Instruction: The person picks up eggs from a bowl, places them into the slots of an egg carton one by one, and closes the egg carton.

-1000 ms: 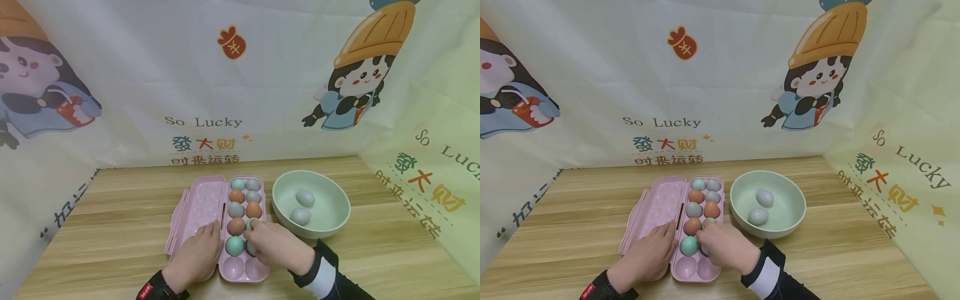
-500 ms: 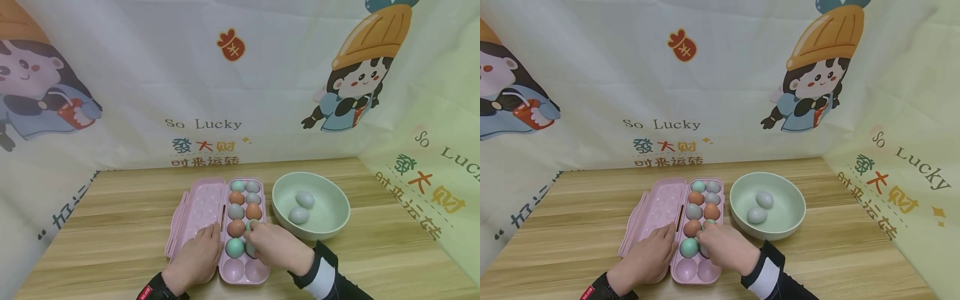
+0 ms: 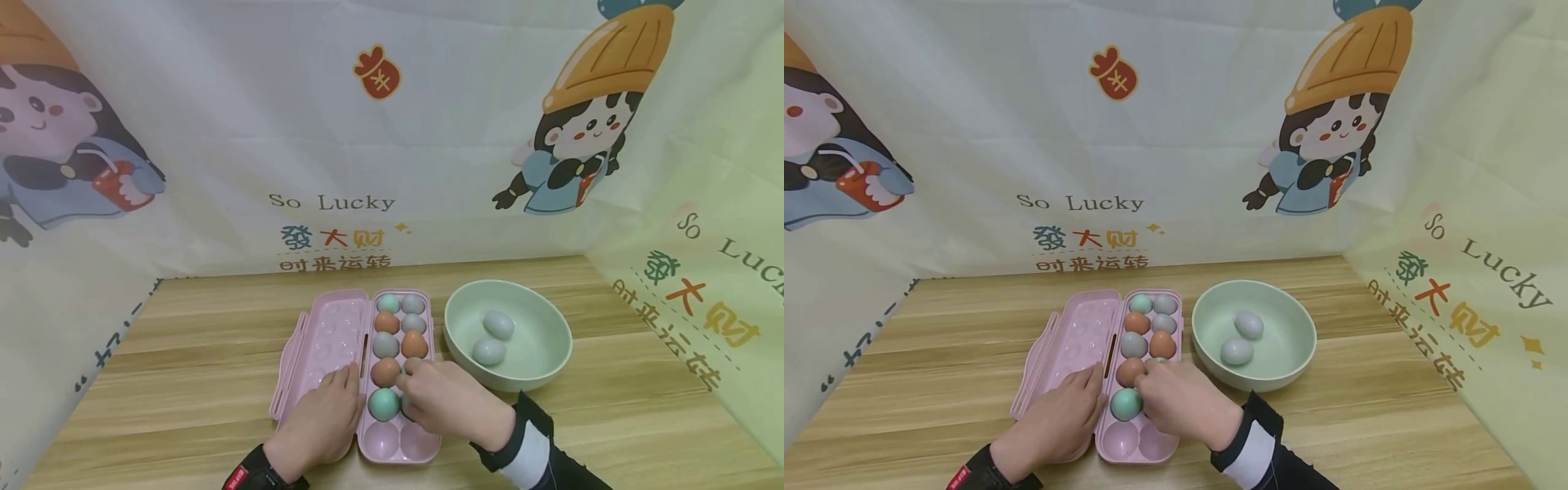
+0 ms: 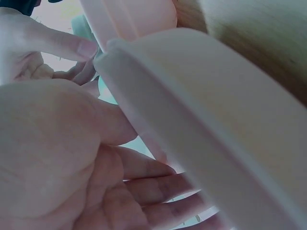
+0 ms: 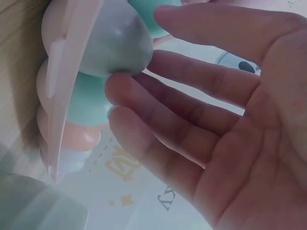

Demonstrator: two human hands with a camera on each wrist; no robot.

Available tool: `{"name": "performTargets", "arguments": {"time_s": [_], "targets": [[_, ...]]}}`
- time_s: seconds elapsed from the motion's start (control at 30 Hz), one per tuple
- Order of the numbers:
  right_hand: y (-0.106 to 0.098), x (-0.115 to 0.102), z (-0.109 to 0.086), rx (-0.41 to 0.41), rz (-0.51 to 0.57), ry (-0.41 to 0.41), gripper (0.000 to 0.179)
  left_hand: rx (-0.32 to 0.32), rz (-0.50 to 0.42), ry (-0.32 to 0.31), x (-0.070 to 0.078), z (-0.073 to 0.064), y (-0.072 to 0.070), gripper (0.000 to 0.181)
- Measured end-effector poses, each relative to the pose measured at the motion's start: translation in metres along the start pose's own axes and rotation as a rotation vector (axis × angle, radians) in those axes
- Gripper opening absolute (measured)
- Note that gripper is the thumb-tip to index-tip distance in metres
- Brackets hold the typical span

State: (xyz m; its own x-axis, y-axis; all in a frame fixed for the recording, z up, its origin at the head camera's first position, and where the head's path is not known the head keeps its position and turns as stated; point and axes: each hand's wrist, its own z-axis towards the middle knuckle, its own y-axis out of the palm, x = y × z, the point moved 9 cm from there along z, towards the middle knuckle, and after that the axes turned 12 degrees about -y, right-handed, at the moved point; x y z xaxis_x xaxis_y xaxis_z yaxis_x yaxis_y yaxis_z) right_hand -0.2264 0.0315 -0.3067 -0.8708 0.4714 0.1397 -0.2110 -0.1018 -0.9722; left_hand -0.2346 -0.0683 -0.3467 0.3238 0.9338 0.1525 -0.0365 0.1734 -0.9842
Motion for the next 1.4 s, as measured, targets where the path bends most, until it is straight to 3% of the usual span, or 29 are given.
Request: {"name": "performTargets", "arguments": {"time_s": [0.33, 0.5, 0.67, 0.8, 0.93, 1.03, 1.27, 1.4], "targets": [[-0.009, -0.003, 0.002, 0.030, -0.034, -0.004, 0.013, 0.001, 0.000, -0.005, -0.002, -0.002, -0.002, 0.049], [-0.028, 0.003, -0.004, 0.053, -0.012, 0.033, 0.017, 0.000, 0.007, -0.007, -0.003, -0.003, -0.002, 0.049], [-0.060, 0.031, -0.026, 0.116, -0.023, 0.124, 0.017, -0.025, -0.006, -0.013, -0.004, -0.002, -0.002, 0.050], [-0.074, 0.067, -0.049, 0.080, -0.001, 0.193, 0.016, -0.047, -0.004, -0.014, -0.004, -0.001, -0.002, 0.051], [-0.068, 0.105, -0.066, -0.021, 0.133, 0.250, 0.016, -0.048, 0.000, -0.013, -0.004, -0.001, -0.002, 0.050], [-0.057, 0.122, -0.074, -0.084, 0.223, 0.241, 0.011, -0.053, -0.005, -0.013, -0.004, -0.001, -0.002, 0.051], [-0.034, 0.132, -0.086, -0.181, 0.409, 0.140, 0.008, -0.074, 0.001, 0.000, -0.001, -0.001, -0.001, 0.051], [-0.028, 0.138, -0.088, -0.219, 0.447, 0.129, 0.010, -0.074, 0.002, 0.003, -0.001, -0.003, 0.000, 0.051]]}}
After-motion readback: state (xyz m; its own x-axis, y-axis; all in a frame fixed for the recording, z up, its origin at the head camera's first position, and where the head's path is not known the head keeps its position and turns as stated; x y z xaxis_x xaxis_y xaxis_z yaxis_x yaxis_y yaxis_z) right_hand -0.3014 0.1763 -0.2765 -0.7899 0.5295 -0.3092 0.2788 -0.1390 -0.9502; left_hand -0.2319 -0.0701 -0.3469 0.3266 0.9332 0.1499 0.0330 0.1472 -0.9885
